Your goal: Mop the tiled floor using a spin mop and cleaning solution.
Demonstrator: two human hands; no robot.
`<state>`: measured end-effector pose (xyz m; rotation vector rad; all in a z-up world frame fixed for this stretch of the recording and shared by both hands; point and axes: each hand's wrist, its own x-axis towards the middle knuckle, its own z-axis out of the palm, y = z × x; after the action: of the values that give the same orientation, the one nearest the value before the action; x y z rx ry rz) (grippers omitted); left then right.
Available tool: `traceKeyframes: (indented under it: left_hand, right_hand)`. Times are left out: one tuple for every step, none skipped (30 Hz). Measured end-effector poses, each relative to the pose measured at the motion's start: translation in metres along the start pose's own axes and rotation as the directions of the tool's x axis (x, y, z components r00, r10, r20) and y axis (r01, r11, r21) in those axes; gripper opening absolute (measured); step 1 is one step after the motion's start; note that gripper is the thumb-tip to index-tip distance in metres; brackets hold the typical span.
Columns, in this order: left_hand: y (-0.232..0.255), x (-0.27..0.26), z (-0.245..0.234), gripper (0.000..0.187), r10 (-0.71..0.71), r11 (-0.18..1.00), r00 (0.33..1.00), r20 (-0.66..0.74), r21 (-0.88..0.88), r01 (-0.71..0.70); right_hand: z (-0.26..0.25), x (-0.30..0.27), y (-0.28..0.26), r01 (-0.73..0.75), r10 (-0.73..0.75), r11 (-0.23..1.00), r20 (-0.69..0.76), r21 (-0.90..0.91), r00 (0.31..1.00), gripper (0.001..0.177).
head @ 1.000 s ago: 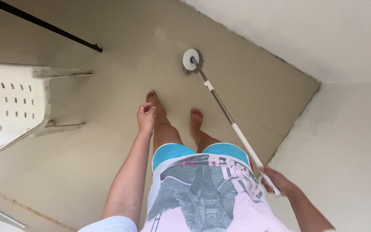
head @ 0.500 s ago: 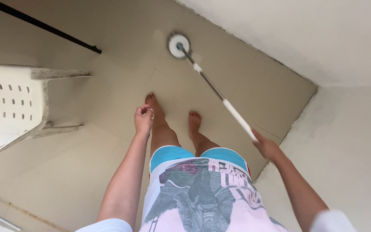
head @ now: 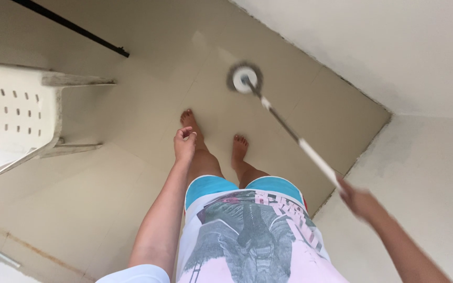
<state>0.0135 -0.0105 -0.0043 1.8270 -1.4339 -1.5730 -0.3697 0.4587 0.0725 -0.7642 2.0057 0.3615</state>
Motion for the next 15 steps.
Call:
traceKeyframes:
  left_hand:
    - [-0.002,0.0,-0.005,0.029,-0.024,0.999,1.0,-0.004,0.023,0.025]
    - [-0.013,0.007,-0.011,0.029,-0.023,1.0,1.0,-0.009,0.02,0.023]
    - [-0.024,0.014,-0.017,0.027,0.104,0.993,0.993,-0.061,0.065,-0.1]
    - [-0.035,0.017,-0.022,0.025,0.229,0.969,0.967,-0.11,0.115,-0.217]
    - [-0.025,0.01,-0.03,0.025,0.228,0.97,0.966,-0.119,0.113,-0.215]
    - [-0.014,0.004,-0.04,0.028,0.125,0.992,0.986,-0.114,0.021,-0.123]
    - [-0.004,-0.001,-0.05,0.031,0.022,0.997,0.995,-0.1,-0.071,-0.029]
    - [-0.004,-0.003,-0.053,0.031,0.022,0.997,0.994,-0.108,-0.074,-0.03]
    - [-0.004,-0.005,-0.056,0.03,0.002,0.998,0.991,-0.13,-0.067,-0.011]
    - [-0.006,-0.007,-0.062,0.03,-0.018,0.998,0.989,-0.148,-0.057,0.009]
    - [-0.009,-0.007,-0.064,0.03,-0.019,0.998,0.988,-0.152,-0.058,0.011]
    - [-0.011,-0.004,-0.063,0.03,-0.041,0.998,0.987,-0.156,-0.05,0.033]
    - [-0.013,-0.001,-0.062,0.03,-0.062,0.998,0.985,-0.16,-0.043,0.056]
    - [-0.017,0.0,-0.059,0.03,-0.065,0.997,0.985,-0.163,-0.046,0.058]
    - [-0.02,0.002,-0.057,0.029,-0.056,0.996,0.986,-0.159,-0.073,0.045]
  right_hand:
    - [-0.024,0.038,-0.019,0.102,-0.101,0.995,-0.08,-0.001,0.992,0.064]
    - [-0.056,0.067,-0.058,0.106,-0.106,0.994,-0.081,-0.004,0.991,0.064]
    - [-0.087,0.094,-0.102,0.072,-0.071,0.997,-0.068,0.021,0.995,0.064]
    - [-0.117,0.117,-0.151,0.041,-0.039,0.998,-0.053,0.041,0.998,0.064]
    - [-0.138,0.126,-0.177,0.048,-0.046,0.998,-0.053,0.035,0.998,0.064]
    - [-0.156,0.135,-0.205,0.107,-0.105,0.994,-0.064,0.015,0.992,0.064]
    - [-0.174,0.143,-0.234,0.165,-0.164,0.986,-0.075,-0.005,0.984,0.065]
    - [-0.171,0.147,-0.227,0.172,-0.172,0.985,-0.075,-0.011,0.982,0.065]
    - [-0.168,0.151,-0.22,0.219,-0.219,0.976,-0.113,-0.009,0.969,0.065]
    - [-0.161,0.153,-0.214,0.263,-0.26,0.965,-0.15,-0.006,0.954,0.065]
    - [-0.142,0.138,-0.188,0.266,-0.264,0.964,-0.148,-0.007,0.953,0.065]
    - [-0.127,0.124,-0.159,0.233,-0.225,0.971,-0.138,0.046,0.964,0.065]
    - [-0.113,0.111,-0.131,0.2,-0.187,0.975,-0.126,0.098,0.974,0.065]
    - [-0.097,0.085,-0.096,0.201,-0.189,0.975,-0.124,0.095,0.974,0.065]
    - [-0.082,0.06,-0.061,0.069,-0.071,0.997,-0.034,-0.044,0.997,0.063]
